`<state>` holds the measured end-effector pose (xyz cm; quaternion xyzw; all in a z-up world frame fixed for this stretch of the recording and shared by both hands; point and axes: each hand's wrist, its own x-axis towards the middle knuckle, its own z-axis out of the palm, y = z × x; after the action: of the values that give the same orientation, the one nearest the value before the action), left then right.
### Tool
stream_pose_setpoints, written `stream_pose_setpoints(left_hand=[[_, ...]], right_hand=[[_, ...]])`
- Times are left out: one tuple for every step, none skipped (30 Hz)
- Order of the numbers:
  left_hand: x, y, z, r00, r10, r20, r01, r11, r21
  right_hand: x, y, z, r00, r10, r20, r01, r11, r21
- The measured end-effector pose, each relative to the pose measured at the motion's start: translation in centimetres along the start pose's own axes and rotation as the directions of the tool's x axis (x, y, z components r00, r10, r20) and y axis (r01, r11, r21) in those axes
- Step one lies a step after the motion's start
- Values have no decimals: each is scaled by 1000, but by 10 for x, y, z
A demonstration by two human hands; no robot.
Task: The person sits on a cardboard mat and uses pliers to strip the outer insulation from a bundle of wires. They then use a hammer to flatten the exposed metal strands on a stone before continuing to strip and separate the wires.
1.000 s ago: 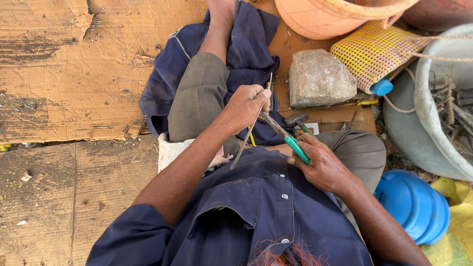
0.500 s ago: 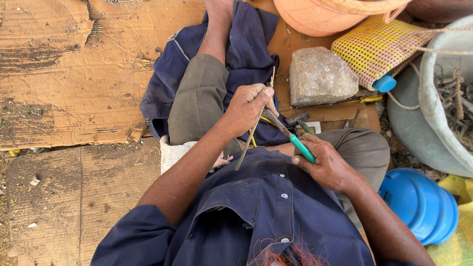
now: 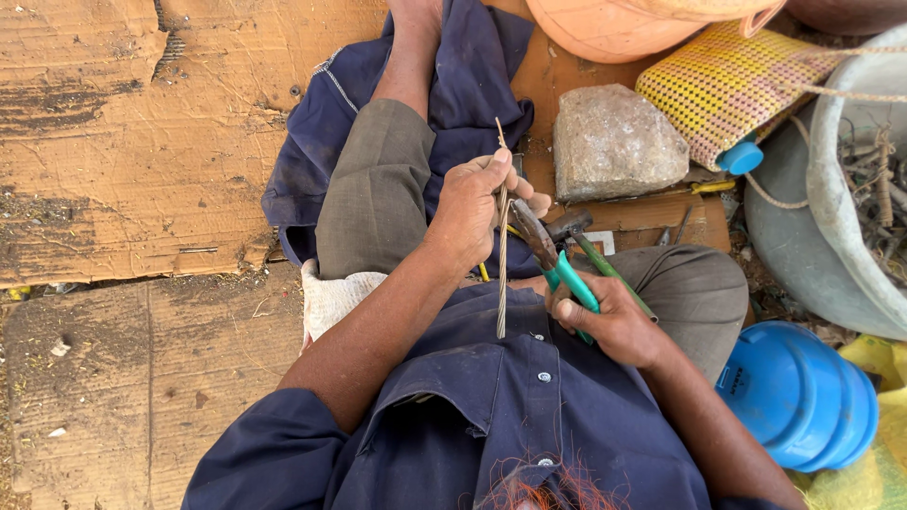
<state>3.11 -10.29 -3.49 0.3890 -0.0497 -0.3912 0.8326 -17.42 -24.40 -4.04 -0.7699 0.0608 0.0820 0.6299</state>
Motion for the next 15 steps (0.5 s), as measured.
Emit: stream_pose_setpoints(left_hand=[[0, 2, -3, 1000, -24, 5, 24, 999, 37], [0, 2, -6, 999, -49, 10, 48, 996, 75], [-1, 0, -7, 998, -66, -21, 69, 990, 124], [-2, -2, -9, 995, -82, -53, 90, 981, 172], [0, -3, -9, 992, -93, -81, 109, 969, 221], [1, -4, -11, 993, -79, -89, 97, 972, 212], [0, -7, -12, 992, -78, -96, 96, 974, 203], [0, -10, -13, 992, -76, -104, 95, 976, 193], [2, -12, -13, 992, -73, -105, 97, 962, 254], [4, -12, -14, 992, -69, -105, 99, 944, 314], [7, -10, -14, 993, -55, -107, 91, 924, 372], [10, -8, -14, 993, -46, -110, 86, 915, 395], [11, -7, -14, 992, -44, -115, 89, 903, 421], [11, -6, -13, 992, -43, -119, 92, 890, 447], [10, -3, -13, 990, -90, -107, 127, 895, 428]], right_hand=[[-1, -2, 2, 1000, -2, -31, 0, 998, -63], [-3, -4, 3, 998, -5, -63, -3, 992, -127], [-6, -7, 5, 996, -22, -82, 3, 974, -228], [-8, -10, 6, 994, -42, -100, 7, 945, -326], [-8, -15, 6, 991, -69, -116, 13, 905, -425], [-6, -20, 6, 987, -106, -120, 39, 886, -462], [-8, -24, 8, 983, -134, -129, 53, 868, -494], [-10, -29, 11, 977, -162, -137, 67, 848, -525], [-11, -34, 13, 976, -150, -158, 38, 832, -554], [-11, -39, 16, 974, -139, -179, 9, 814, -581], [-9, -44, 17, 972, -136, -192, -10, 791, -611], [-8, -48, 16, 969, -147, -197, -11, 775, -632], [-7, -51, 18, 966, -153, -206, -17, 763, -646], [-7, -53, 19, 963, -159, -215, -23, 751, -660], [-6, -54, 19, 966, -147, -214, -29, 756, -654]])
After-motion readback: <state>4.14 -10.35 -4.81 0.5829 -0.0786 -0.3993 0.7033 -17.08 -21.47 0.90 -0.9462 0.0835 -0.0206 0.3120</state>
